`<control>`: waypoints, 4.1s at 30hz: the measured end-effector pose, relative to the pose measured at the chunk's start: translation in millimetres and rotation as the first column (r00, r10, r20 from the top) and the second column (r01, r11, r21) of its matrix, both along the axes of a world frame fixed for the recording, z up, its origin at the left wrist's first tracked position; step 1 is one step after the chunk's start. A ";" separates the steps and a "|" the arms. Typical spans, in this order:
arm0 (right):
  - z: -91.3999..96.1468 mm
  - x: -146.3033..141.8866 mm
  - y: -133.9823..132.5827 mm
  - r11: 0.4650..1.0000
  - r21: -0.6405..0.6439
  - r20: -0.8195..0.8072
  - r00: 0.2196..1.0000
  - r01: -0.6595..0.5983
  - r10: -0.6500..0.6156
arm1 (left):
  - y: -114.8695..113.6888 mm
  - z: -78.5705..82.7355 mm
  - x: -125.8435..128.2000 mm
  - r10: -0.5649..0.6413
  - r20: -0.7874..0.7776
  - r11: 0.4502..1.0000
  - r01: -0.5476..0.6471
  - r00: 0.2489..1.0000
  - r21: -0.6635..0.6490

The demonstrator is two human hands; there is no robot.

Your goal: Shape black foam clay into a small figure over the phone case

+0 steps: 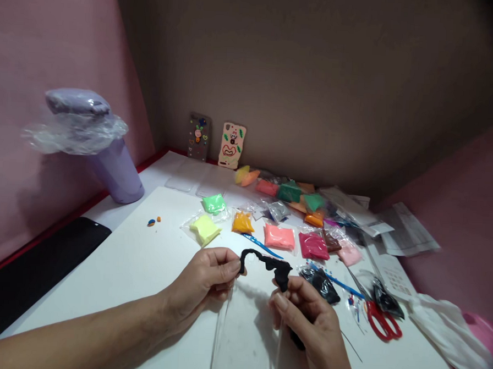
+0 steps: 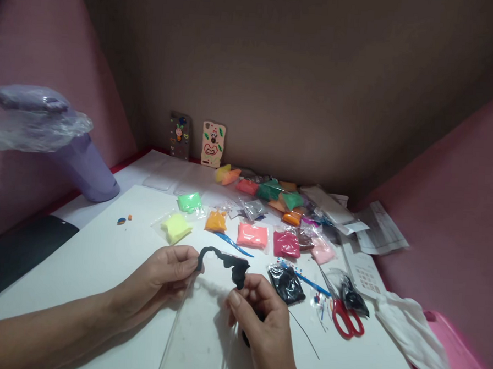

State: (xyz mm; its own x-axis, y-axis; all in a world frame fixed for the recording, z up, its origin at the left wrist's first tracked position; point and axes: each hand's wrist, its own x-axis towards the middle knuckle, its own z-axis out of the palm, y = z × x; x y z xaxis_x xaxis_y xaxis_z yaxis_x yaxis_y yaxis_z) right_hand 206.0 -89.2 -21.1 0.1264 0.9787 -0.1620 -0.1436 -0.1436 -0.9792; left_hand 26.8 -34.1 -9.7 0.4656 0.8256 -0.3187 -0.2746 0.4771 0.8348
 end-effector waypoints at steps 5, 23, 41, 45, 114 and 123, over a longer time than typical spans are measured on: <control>1.4 -1.7 -1.3 0.999 -0.037 -0.072 0.997 0.030 -0.032 | -0.9 5.0 0.8 -0.037 -0.039 0.999 0.038 0.999 0.013; 2.0 11.5 7.7 0.999 -0.021 -0.143 0.989 0.025 -0.027 | -2.3 1.0 -0.6 -0.127 -0.222 0.989 0.141 0.967 0.049; -6.8 15.3 7.4 0.998 -0.038 -0.102 0.994 -0.042 0.038 | -2.1 0.5 0.2 -0.103 -0.223 0.992 0.117 0.969 0.047; -2.5 13.5 7.7 0.998 -0.017 -0.126 0.991 -0.054 0.051 | -2.0 0.2 -0.2 -0.085 -0.210 0.995 0.096 0.974 0.040; -8.6 12.8 8.4 0.997 -0.022 -0.041 0.997 -0.071 0.070 | -2.1 0.7 1.5 -0.095 -0.260 0.989 0.121 0.961 0.088; -4.4 12.0 8.3 1.000 -0.020 -0.109 0.994 0.002 -0.004 | -3.0 2.8 0.8 -0.114 -0.285 0.985 0.146 0.952 0.093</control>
